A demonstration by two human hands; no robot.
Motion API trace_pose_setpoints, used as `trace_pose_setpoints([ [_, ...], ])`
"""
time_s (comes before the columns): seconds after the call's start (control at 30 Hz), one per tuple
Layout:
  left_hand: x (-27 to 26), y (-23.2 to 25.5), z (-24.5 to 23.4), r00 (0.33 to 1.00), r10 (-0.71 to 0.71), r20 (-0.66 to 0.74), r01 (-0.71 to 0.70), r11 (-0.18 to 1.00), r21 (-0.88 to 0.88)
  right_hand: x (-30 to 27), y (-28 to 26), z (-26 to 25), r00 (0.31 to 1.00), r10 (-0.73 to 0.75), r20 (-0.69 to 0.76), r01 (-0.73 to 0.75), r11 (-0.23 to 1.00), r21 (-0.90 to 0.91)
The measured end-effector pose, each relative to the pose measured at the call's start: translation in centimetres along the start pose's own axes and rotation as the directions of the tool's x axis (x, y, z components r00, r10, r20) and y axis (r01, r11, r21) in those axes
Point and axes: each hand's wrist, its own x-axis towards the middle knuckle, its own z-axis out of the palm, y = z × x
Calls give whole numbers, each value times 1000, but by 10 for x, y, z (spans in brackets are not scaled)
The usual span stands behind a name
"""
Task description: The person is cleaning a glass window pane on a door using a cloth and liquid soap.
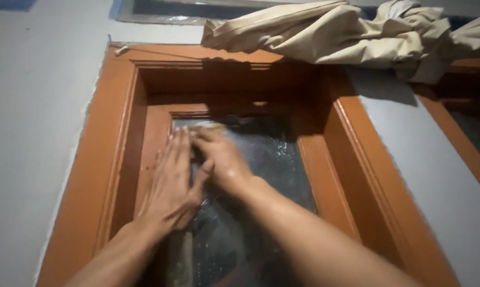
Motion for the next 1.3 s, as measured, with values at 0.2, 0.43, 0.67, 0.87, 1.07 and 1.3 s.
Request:
trace_pose_setpoints([
  [0.2,2,9,-8,999,-34,37,32,999,37,2,6,-19,994,106,-31,-109,990,-94],
  [0.43,2,10,-3,969,-131,209,81,969,233,-8,11,-68,806,592,0,-549,748,-372],
  [0.67,1,7,-4,1000,-8,0,8,981,195,-25,-9,-9,989,71,127,-71,997,-5],
  [0.87,-3,7,-4,997,-78,25,74,989,129,-42,-37,-39,952,139,275,-100,984,-150],
  [1.07,1,6,-7,995,-98,-14,98,991,86,-12,-21,0,949,150,278,-57,947,-317],
  [1.3,1,8,-11,989,-79,-126,85,996,37,3,-22,31,947,-8,321,109,948,-299],
])
